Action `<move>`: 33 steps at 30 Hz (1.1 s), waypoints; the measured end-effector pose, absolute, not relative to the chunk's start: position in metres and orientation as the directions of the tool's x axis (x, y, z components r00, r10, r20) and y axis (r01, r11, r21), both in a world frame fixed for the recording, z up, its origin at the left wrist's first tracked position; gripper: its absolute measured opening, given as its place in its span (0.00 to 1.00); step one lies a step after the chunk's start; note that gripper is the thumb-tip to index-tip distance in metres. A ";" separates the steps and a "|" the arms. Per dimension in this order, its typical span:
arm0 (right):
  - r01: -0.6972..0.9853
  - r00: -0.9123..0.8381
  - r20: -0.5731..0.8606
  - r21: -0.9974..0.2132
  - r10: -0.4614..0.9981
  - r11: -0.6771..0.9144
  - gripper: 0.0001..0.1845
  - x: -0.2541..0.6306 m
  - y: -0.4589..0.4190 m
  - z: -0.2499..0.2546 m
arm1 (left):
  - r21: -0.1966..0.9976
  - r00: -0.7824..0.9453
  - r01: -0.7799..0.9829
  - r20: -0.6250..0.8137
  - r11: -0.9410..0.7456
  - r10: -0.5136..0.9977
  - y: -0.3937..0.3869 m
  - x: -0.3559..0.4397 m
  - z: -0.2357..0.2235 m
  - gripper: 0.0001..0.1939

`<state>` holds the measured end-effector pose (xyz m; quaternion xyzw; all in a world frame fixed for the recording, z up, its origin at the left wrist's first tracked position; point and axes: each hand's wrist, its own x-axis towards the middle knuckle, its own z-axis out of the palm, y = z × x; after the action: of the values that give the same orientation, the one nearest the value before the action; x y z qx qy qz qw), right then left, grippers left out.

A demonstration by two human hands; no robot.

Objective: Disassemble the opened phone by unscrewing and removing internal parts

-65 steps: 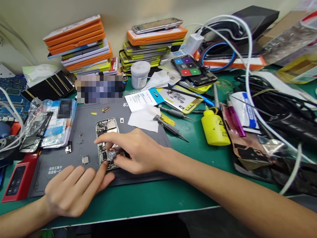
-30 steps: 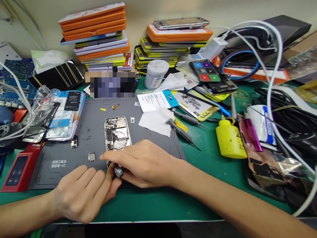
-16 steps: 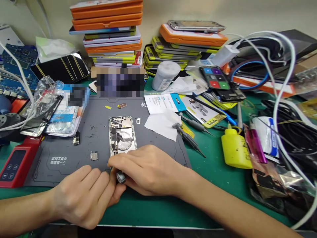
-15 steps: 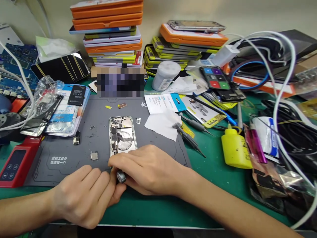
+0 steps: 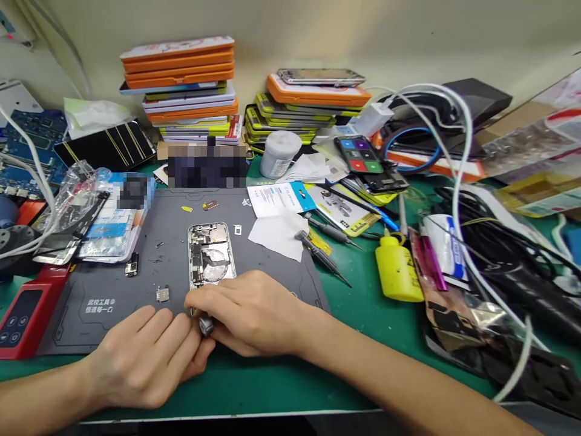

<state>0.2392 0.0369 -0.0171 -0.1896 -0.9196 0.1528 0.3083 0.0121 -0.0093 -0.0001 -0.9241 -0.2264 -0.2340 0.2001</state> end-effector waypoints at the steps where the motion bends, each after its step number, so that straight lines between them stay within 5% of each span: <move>1: 0.256 -0.742 0.492 -0.420 0.455 0.871 0.16 0.240 0.037 -0.017 | -0.270 0.792 0.510 0.519 -0.817 0.323 -0.009 0.011 0.000 0.18; 5: 0.248 -0.742 0.426 -0.543 0.518 0.802 0.21 0.241 0.040 -0.017 | -0.308 0.809 0.501 0.498 -0.809 0.311 -0.008 0.010 0.003 0.14; 11: 0.247 -0.435 0.388 -0.817 0.813 0.522 0.25 0.243 0.049 -0.016 | -0.338 0.814 0.489 0.507 -0.804 0.283 -0.005 0.009 0.008 0.17; 19: 0.241 -0.410 0.337 -0.856 0.847 0.457 0.21 0.243 0.055 -0.015 | -0.296 0.809 0.418 0.551 -0.859 0.204 -0.010 0.009 0.005 0.11; 21: 0.324 -0.409 0.368 -0.797 0.835 0.509 0.20 0.242 0.055 -0.015 | -0.225 0.796 0.374 0.576 -0.900 0.187 -0.012 0.010 0.001 0.10; 25: 0.641 -0.363 0.482 -0.491 0.797 0.590 0.16 0.241 0.056 -0.015 | -0.131 0.780 0.326 0.597 -0.936 0.187 -0.011 0.010 -0.006 0.17; 33: 0.911 -0.294 0.454 -0.132 0.841 0.390 0.20 0.254 0.070 -0.004 | -0.102 0.783 0.331 0.585 -0.938 0.212 -0.007 0.009 -0.009 0.18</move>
<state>0.2539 0.0696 -0.0036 -0.5471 -0.8007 -0.0759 0.2318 0.0093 -0.0072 -0.0095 -0.9388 -0.1447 -0.2961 0.0999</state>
